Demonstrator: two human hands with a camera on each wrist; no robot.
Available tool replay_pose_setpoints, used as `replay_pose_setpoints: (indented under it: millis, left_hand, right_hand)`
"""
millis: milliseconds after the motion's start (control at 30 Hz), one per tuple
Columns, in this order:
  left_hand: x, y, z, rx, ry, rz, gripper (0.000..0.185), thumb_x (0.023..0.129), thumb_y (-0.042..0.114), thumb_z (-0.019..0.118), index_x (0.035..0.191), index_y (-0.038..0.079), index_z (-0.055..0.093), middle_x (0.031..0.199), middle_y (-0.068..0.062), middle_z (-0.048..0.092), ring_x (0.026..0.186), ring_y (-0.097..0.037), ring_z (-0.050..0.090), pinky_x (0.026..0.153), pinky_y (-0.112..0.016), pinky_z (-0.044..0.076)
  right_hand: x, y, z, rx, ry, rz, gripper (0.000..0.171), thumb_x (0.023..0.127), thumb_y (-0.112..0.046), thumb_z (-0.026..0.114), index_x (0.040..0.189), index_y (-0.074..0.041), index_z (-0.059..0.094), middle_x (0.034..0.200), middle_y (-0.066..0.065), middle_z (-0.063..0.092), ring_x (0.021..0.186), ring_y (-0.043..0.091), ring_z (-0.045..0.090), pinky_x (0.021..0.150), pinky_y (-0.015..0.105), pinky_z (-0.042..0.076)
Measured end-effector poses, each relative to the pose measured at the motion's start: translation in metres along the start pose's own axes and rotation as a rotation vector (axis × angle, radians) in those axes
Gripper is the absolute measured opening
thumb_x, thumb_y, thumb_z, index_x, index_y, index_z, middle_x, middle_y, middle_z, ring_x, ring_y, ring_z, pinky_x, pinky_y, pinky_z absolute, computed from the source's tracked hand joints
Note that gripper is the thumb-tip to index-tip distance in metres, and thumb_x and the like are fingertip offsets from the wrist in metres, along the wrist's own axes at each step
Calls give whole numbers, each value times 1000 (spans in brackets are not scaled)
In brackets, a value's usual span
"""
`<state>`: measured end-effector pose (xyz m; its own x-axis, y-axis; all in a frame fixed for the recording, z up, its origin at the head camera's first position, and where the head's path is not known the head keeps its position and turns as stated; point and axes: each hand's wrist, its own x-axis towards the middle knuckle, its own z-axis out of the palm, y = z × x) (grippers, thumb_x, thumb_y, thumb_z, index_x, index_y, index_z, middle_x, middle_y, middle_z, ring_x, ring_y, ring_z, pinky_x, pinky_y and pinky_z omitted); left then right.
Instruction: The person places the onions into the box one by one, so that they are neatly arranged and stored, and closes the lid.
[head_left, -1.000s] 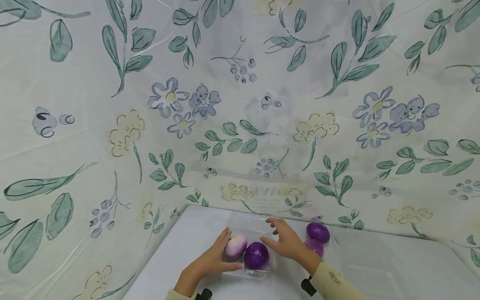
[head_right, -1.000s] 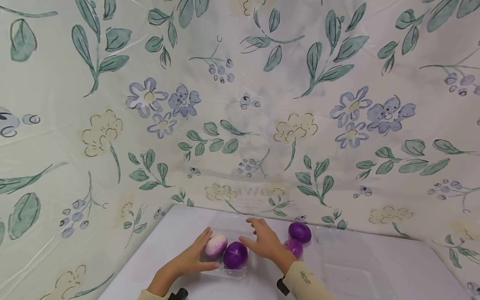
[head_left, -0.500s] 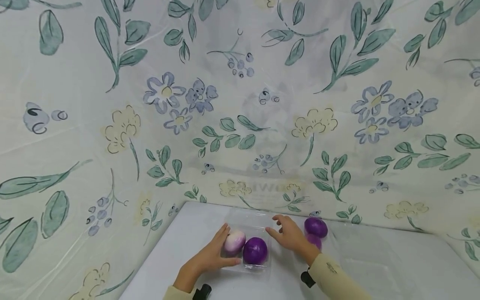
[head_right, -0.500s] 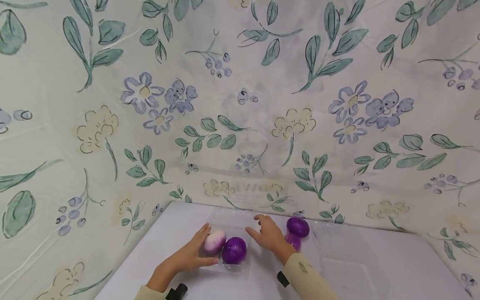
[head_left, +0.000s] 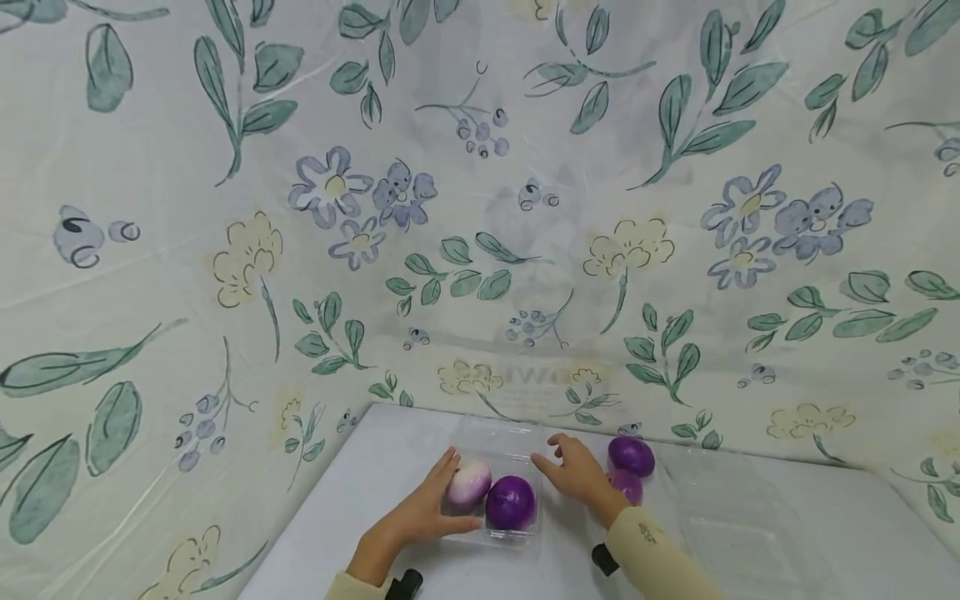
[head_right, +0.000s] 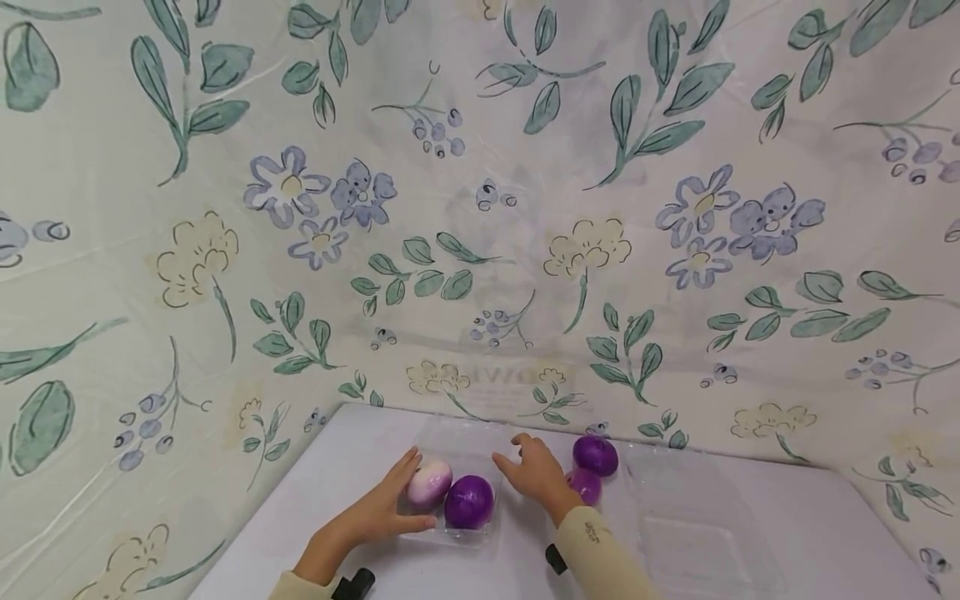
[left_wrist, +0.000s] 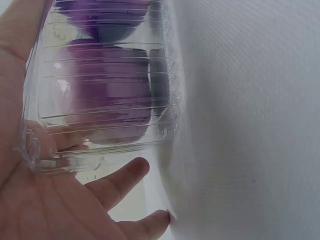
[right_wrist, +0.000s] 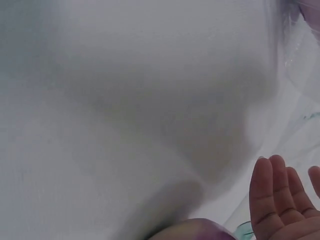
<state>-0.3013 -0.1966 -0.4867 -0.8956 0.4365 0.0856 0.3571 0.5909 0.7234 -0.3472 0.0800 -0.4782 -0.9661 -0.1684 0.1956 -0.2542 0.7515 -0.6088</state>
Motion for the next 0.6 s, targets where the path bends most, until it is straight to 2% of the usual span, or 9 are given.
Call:
replay_pose_setpoints:
  millis: [233,500,600]
  left_hand:
    - [-2,-1,2,-7,-4,2,114,77,43,83,154,-8,16,163,-28,6,149,-49,12,116,-64,18]
    - [1,-4,3,3,-10,-13,115,78,48,81,155,-6,15,164,-25,5,150,-46,11,117,-63,19]
    - [2,-3,2,6,-1,-10,114,78,47,81,155,-6,16,164,-26,6,150,-46,13,117,-63,19]
  right_hand:
    - [0,5,8,24,-5,81,50,94,-41,62,114,5,63,101,19,68,92,31,64,84,48,53]
    - [3,9,15,74,-52,173,61,95,-50,58,121,6,63,113,20,68,103,32,64,91,49,53]
    - [4,9,16,116,-57,181,62,95,-51,58,123,5,62,114,20,67,100,29,65,87,46,55]
